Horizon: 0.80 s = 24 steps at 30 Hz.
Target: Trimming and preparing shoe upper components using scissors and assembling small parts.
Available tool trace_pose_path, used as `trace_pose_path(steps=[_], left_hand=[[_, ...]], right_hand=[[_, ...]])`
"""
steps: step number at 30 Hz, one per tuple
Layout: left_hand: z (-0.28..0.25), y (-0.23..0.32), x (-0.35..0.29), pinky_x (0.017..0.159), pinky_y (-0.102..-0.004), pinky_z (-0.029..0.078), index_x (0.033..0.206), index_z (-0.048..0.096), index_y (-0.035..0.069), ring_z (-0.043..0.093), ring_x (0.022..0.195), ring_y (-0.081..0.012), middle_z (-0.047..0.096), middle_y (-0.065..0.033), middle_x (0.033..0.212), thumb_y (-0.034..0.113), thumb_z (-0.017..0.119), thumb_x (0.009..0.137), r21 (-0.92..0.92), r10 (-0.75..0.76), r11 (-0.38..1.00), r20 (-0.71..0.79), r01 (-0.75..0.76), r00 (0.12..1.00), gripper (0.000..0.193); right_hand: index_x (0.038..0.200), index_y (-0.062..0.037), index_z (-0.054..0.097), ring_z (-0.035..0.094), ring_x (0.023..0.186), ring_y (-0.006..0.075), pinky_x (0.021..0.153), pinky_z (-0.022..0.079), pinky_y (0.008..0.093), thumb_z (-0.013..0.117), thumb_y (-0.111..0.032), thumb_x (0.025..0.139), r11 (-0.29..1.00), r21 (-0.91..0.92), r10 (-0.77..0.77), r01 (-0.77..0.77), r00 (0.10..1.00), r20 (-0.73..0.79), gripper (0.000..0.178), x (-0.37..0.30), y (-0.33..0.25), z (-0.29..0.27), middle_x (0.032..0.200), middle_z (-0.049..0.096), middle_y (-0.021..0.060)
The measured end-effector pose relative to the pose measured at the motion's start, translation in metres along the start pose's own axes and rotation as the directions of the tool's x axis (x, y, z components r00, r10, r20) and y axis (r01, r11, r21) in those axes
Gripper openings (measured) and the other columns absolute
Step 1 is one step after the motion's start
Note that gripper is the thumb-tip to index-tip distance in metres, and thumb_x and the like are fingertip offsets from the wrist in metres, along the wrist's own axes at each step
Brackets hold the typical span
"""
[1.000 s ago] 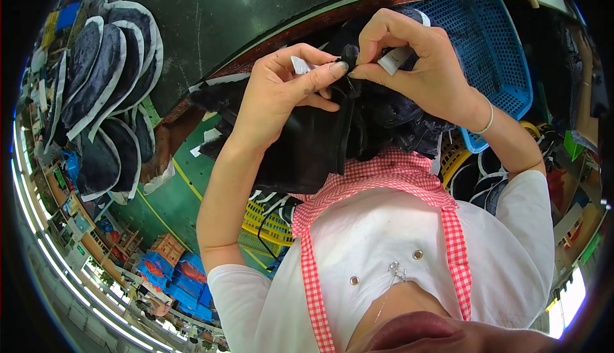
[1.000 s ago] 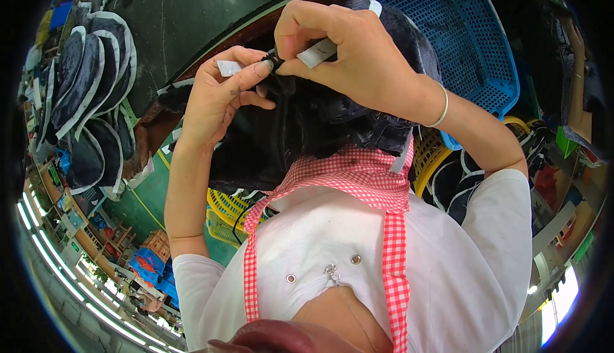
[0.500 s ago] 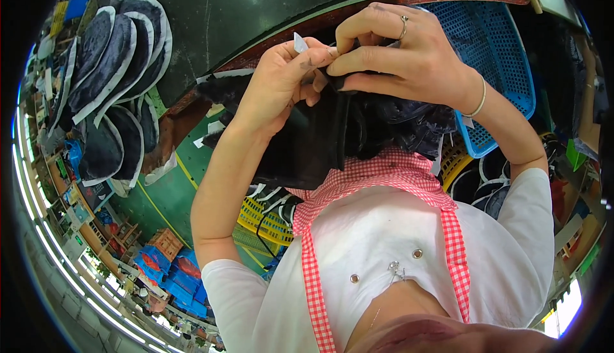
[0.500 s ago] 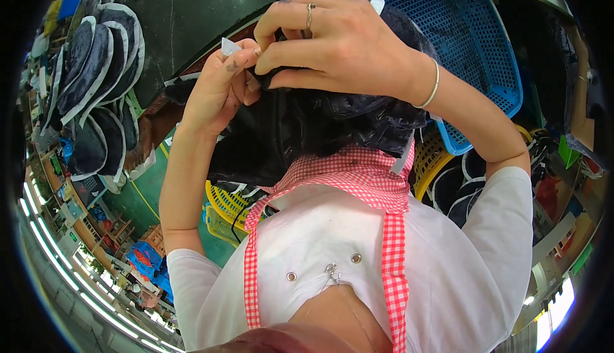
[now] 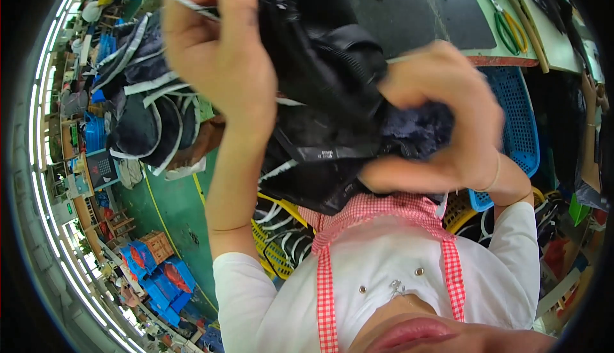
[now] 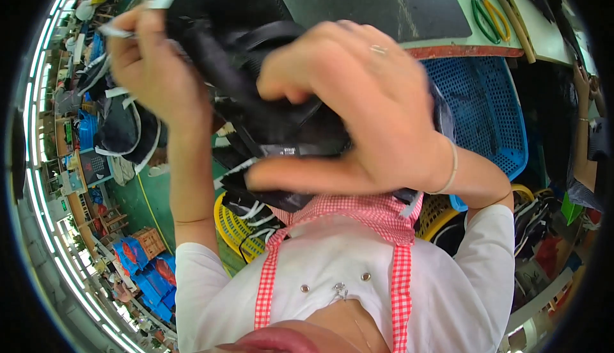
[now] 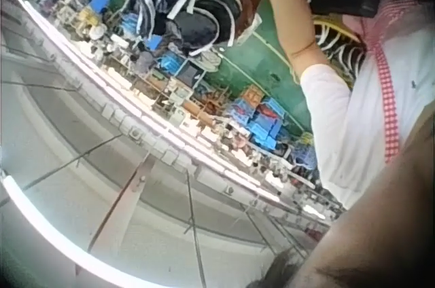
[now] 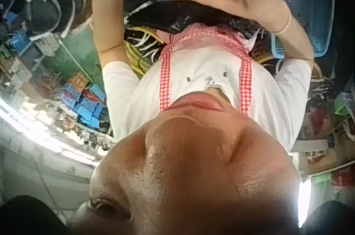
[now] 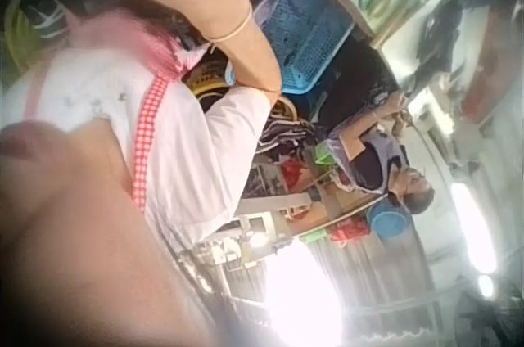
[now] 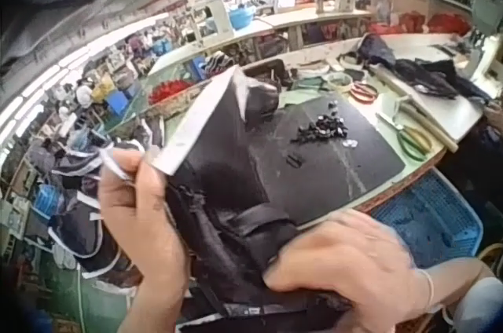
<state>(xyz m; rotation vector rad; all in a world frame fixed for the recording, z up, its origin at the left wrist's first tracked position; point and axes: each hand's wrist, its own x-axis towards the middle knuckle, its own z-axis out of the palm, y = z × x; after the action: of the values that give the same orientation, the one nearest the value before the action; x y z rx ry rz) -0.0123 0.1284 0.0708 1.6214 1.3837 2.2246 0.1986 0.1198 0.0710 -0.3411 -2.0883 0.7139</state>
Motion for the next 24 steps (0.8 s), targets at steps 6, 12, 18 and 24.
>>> trace_pose_path(steps=[6,12,18,24], left_hand=[[0.001,-0.045,-0.040,0.072,-0.0241,0.045,0.099,0.056,0.005,0.055,0.078,-0.0071,0.057,0.0019,0.087,0.016,0.065,0.090,-0.440,-0.704,0.521,0.262,0.731,0.660,0.017],[-0.028,-0.038,-0.035,0.102,-0.0421,0.041,0.112,0.058,0.004,0.055,0.114,-0.0219,0.060,-0.0079,0.120,0.029,0.055,0.094,-0.043,-0.757,0.268,0.609,0.962,0.238,0.031],[-0.040,-0.063,-0.068,0.087,-0.0332,0.047,0.112,0.061,-0.003,0.060,0.101,-0.0209,0.065,-0.0114,0.108,0.008,0.057,0.091,0.275,-0.864,0.443,0.385,0.853,0.325,0.024],[-0.032,-0.034,-0.069,0.075,-0.0312,0.046,0.105,0.063,-0.003,0.060,0.081,-0.0179,0.064,-0.0092,0.086,0.010,0.059,0.089,0.447,-0.658,0.752,0.545,0.483,0.520,0.021]], right_hand=[[0.099,-0.0137,0.065,0.056,0.092,0.0243,0.084,0.041,0.0357,0.073,-0.021,0.073,0.852,-0.508,0.032,-0.128,0.981,-0.193,0.028,0.010,0.091,0.033,0.096,0.058,0.0015],[0.095,-0.0115,0.070,0.057,0.090,0.0209,0.079,0.044,0.0319,0.071,-0.008,0.074,0.866,-0.501,-0.055,-0.002,0.994,-0.098,0.022,0.011,0.092,0.023,0.097,0.061,0.0012],[0.086,-0.0084,0.068,0.058,0.083,0.0217,0.076,0.047,0.0332,0.071,-0.012,0.075,0.912,-0.403,0.024,-0.073,0.992,-0.127,0.012,-0.001,0.098,0.040,0.088,0.063,0.0022],[0.083,-0.0103,0.070,0.054,0.090,0.0204,0.083,0.038,0.0333,0.075,-0.021,0.074,0.907,-0.301,0.309,-0.293,0.951,0.004,0.015,-0.002,0.092,0.035,0.090,0.064,0.0003]])
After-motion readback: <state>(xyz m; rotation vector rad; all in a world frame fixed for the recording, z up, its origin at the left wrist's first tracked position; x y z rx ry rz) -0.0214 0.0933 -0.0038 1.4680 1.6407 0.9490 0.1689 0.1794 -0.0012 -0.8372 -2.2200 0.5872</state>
